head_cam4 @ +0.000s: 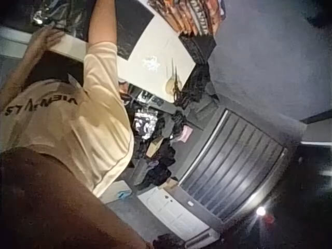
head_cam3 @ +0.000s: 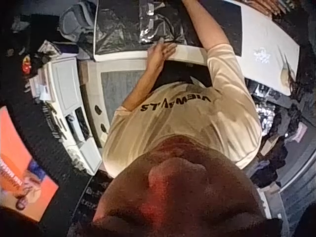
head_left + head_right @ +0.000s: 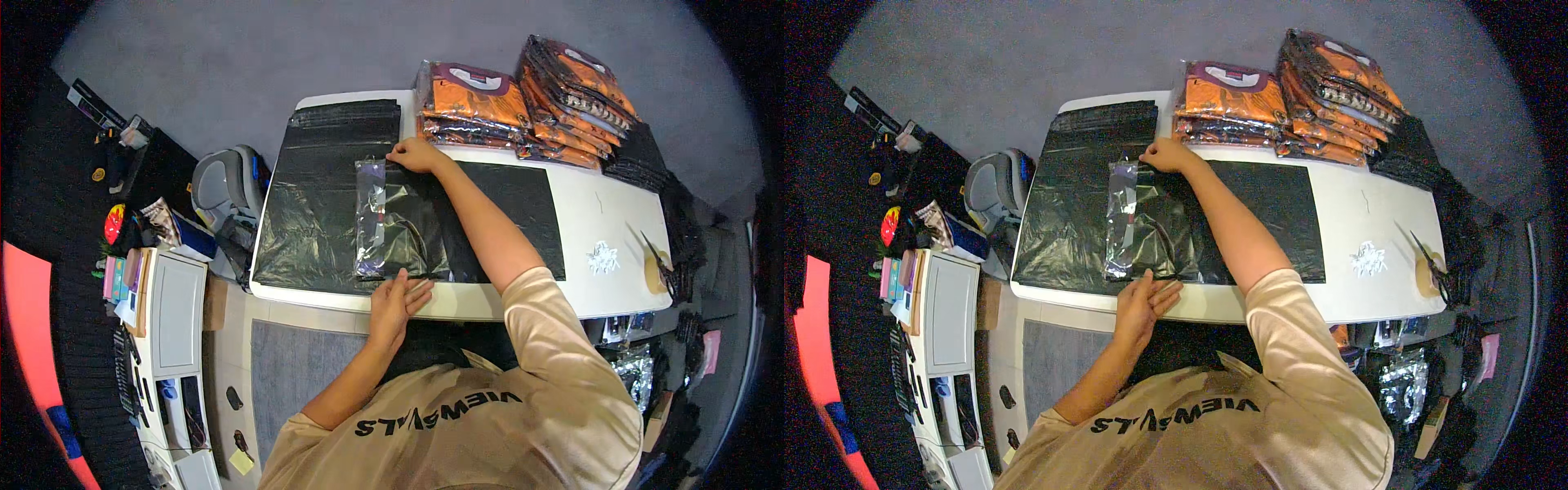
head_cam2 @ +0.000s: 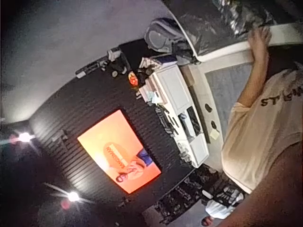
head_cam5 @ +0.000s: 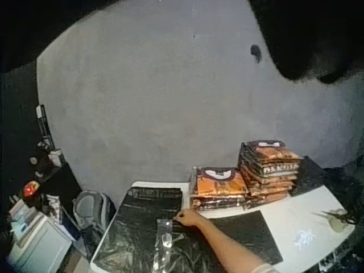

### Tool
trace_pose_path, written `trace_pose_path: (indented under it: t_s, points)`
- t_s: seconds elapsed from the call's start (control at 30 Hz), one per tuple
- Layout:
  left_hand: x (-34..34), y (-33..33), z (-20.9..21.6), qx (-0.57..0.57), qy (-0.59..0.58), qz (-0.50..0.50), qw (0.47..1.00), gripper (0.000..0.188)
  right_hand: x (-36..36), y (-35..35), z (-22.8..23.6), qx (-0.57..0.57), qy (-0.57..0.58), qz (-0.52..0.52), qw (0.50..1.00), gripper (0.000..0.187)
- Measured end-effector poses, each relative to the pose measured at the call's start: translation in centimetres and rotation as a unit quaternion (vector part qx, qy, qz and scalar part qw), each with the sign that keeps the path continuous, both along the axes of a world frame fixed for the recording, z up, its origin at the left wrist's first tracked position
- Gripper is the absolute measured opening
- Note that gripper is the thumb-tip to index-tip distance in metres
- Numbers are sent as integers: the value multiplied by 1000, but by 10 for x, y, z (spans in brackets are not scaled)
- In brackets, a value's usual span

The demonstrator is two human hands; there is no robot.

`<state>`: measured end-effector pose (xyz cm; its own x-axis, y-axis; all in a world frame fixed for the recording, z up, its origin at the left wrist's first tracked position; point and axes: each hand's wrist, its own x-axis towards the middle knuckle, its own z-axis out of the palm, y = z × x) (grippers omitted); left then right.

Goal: The recorder is placing folded shirts into individual plastic bags and then into larger black shipping bags, sealing them with tape and adding labels.

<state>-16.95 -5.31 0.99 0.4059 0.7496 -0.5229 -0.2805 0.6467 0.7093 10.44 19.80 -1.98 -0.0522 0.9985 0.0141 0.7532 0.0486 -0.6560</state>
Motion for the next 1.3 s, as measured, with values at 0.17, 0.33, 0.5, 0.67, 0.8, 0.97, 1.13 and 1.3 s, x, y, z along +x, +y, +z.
trace_pose_path:
  t_s: [0.17, 0.33, 0.5, 0.67, 0.8, 0.97, 1.13, 1.3]
  points:
    - [10, -8, -4, 33, 10, 34, 999, 41, 12, -2, -11, 38, 49, 6, 998, 37]
    - [8, -6, -5, 67, 31, 58, 996, 37, 10, -12, -6, 61, 104, 6, 993, 34]
    - [-1, 10, 13, 171, 73, 38, 982, 36, 16, -40, 22, 83, 138, -24, 987, 33]
    - [-15, 63, 40, 441, 291, -6, 849, 40, 44, -87, 54, 236, 300, -177, 907, 30]
    - [-5, 101, 73, 541, 341, -37, 768, 38, 77, -150, 71, 285, 364, -275, 843, 27]
    - [28, 129, 68, 541, 257, -46, 799, 38, 97, -202, 67, 347, 362, -327, 801, 22]
    - [62, 141, 73, 594, 230, 6, 771, 37, 113, -225, 75, 385, 412, -325, 759, 21]
    - [78, 149, 86, 608, 234, 0, 759, 37, 126, -239, 87, 384, 401, -344, 758, 21]
